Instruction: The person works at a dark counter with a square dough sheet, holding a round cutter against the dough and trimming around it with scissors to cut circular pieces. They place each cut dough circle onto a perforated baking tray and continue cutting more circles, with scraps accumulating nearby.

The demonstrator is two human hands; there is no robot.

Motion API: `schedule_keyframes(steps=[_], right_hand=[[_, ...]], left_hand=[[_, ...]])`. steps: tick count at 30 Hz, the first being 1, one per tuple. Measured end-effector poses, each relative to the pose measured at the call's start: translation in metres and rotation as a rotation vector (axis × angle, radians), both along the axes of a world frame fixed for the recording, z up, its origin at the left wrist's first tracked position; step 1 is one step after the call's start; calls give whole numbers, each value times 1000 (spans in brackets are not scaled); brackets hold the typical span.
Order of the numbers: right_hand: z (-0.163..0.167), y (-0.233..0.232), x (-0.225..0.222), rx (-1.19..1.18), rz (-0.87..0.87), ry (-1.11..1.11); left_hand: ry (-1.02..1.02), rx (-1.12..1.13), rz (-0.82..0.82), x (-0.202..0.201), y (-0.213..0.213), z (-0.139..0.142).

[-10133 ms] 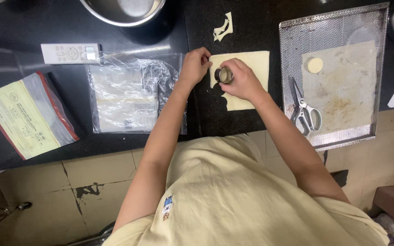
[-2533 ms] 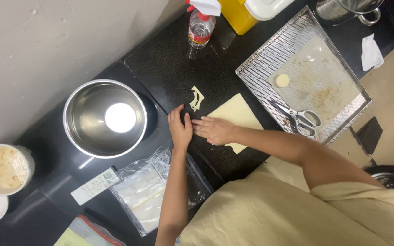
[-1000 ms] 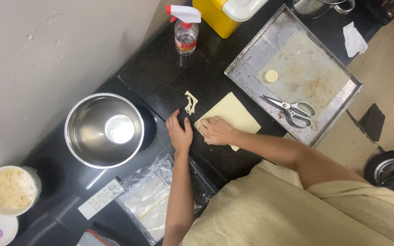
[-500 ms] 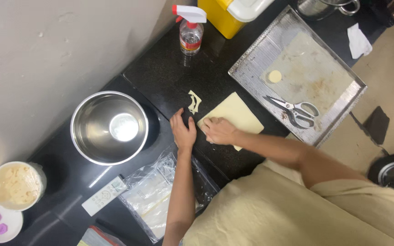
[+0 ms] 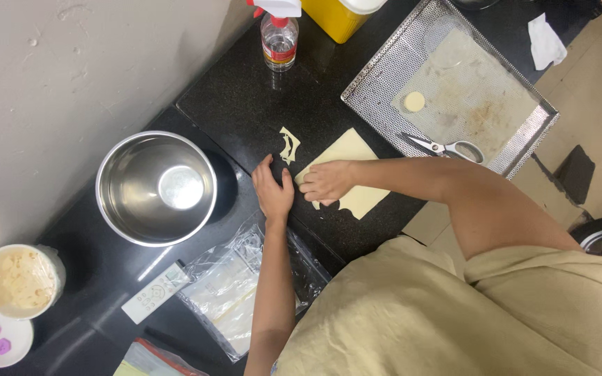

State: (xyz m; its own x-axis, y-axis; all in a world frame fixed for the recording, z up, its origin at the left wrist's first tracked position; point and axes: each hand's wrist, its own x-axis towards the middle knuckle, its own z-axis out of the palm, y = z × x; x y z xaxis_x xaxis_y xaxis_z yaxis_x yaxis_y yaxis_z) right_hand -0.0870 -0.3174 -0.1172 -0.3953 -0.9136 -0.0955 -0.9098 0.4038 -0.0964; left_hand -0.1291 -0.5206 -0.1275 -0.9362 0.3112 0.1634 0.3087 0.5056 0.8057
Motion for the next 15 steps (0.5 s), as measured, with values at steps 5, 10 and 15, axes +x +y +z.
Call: schedule_keyframes(steps=[5,10,15], right_hand=[[-4,-27,28,56,-480,-11],[7,-51,46,-63,-884,-57],[12,-18,-1,157,-174,-368]], left_hand=[[-12,-4,-10,1,0,0],[23,-19,-10,0,0,-2],[-4,-34,-17,2,1,-4]])
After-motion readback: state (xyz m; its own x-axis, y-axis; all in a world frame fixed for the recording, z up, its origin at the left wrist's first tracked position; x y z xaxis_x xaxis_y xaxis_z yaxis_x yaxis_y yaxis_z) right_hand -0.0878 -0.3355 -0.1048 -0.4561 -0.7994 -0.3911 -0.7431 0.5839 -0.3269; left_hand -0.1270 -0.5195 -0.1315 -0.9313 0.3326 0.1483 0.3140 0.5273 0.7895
